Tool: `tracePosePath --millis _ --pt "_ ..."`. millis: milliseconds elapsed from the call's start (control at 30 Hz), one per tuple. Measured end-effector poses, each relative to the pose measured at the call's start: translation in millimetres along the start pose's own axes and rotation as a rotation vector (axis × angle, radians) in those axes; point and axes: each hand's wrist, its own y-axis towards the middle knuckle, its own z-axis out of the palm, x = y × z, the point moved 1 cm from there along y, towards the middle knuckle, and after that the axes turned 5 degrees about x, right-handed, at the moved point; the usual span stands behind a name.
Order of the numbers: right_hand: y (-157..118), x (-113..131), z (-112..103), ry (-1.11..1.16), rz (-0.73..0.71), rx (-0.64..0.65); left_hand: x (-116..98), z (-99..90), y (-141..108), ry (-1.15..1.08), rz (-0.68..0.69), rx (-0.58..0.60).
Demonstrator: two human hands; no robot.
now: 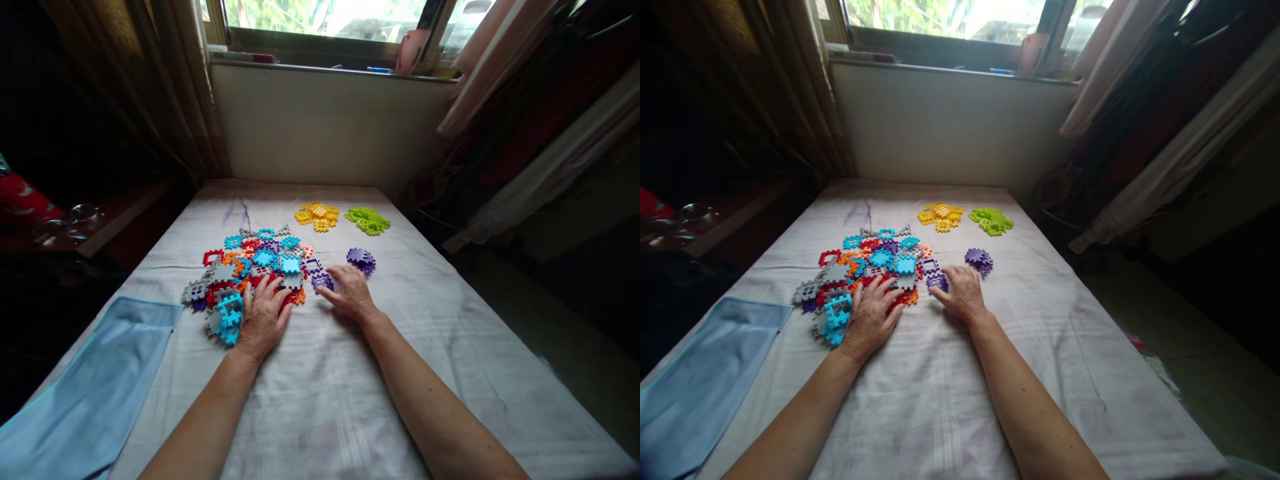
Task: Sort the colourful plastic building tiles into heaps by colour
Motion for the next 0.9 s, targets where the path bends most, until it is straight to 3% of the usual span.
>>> tracePosePath --millis 200,333,500,633,900 --pt "-3.0 12.9 1.1 -0.030 -0.035 0.063 0.2 0.2 -0.5 0.008 0.000 -0.006" --pt "-1.6 -1.5 -5.4 -0.049 -0.013 -0.033 0.8 1.1 -0.3 -0.004 0.000 -0.005" --pt "-0.2 -35.4 -16.2 -0.141 0.178 -0.229 2.7 2.0 0.0 -0.008 0.008 -0.003" --pt "-0.2 -48.1 -15.6 -0.167 0.261 -0.252 3.7 3.0 0.4 -0.022 0.003 0.006" --pt "-1.3 -45.2 -15.1 -0.200 0.273 -0.250 1.1 0.4 0.4 -0.006 0.004 0.009"
